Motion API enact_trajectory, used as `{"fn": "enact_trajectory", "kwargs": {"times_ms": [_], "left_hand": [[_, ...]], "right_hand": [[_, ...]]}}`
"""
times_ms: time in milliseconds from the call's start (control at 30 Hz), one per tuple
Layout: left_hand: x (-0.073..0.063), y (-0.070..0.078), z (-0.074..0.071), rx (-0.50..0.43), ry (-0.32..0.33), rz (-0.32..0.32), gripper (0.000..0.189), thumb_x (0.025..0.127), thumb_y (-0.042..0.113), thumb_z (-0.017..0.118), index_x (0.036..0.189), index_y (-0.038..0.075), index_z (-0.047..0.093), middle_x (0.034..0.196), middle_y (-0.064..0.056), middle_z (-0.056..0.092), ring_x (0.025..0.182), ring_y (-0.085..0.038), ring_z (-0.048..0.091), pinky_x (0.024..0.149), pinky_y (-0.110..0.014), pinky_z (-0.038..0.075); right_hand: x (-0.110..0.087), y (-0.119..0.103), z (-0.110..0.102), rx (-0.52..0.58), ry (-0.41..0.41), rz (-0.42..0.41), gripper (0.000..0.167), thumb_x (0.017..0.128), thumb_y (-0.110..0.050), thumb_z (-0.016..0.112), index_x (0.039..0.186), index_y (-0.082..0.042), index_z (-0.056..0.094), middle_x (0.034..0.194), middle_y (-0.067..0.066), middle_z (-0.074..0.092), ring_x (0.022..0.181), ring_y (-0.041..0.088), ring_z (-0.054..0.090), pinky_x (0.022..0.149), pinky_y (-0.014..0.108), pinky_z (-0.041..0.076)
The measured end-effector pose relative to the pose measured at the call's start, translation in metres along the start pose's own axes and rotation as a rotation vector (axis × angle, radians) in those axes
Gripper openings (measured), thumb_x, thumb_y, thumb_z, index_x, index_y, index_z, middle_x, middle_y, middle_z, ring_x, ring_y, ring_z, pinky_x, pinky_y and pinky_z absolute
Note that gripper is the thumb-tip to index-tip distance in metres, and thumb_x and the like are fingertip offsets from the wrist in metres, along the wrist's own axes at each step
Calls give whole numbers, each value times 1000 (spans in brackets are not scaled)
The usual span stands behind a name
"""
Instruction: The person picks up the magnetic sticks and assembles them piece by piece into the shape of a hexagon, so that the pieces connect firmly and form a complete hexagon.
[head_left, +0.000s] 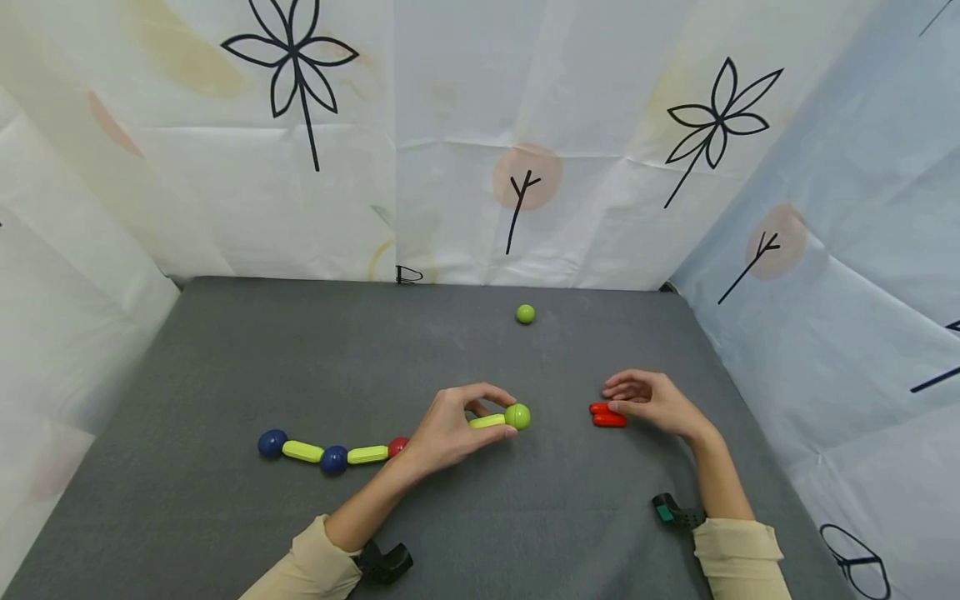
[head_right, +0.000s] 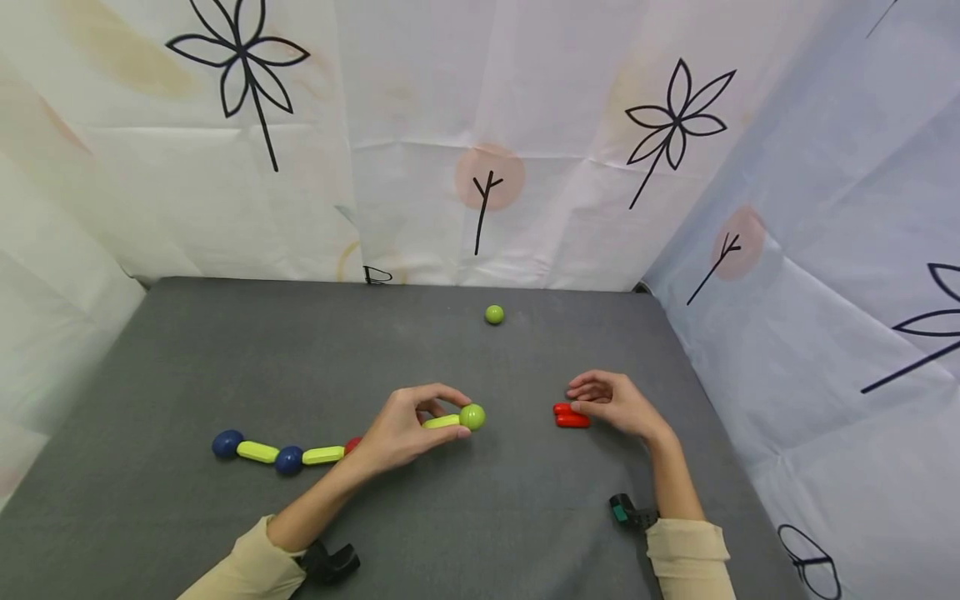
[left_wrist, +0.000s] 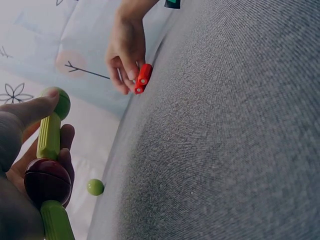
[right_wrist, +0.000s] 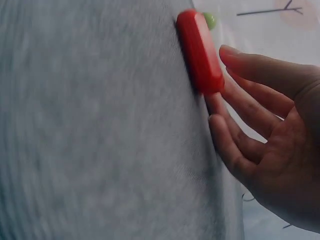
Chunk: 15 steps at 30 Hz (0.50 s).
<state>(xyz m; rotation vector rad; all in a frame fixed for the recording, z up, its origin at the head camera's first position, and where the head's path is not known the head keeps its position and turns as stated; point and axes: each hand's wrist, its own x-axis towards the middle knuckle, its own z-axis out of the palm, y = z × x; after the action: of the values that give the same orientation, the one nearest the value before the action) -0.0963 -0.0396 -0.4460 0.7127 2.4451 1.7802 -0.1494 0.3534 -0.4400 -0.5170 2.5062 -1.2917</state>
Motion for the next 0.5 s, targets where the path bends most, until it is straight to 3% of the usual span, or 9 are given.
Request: {"fn": "enact_trajectory", "kwargs": {"times_ms": [233, 500], "left_hand": [[0, -1, 1, -6, -5, -4, 33, 86, 20, 94, 117, 21, 81, 115, 4, 82, 82, -2, 72, 67, -26, 58], [1, -2, 2, -7, -1, -11, 33, 86, 20, 94, 116, 22, 81, 114, 5, 82, 81, -3, 72, 67, -25, 58]], "right_hand": [[-1, 6, -4, -29, -51, -23, 33, 101, -2, 75, 131, 9, 68, 119, 27, 76, 101, 5, 74, 85, 21, 60], [-2, -1, 0, -30, 24, -22, 27, 102, -6, 75, 127, 5, 71, 118, 26, 77, 98, 2, 75, 82, 23, 62]]}}
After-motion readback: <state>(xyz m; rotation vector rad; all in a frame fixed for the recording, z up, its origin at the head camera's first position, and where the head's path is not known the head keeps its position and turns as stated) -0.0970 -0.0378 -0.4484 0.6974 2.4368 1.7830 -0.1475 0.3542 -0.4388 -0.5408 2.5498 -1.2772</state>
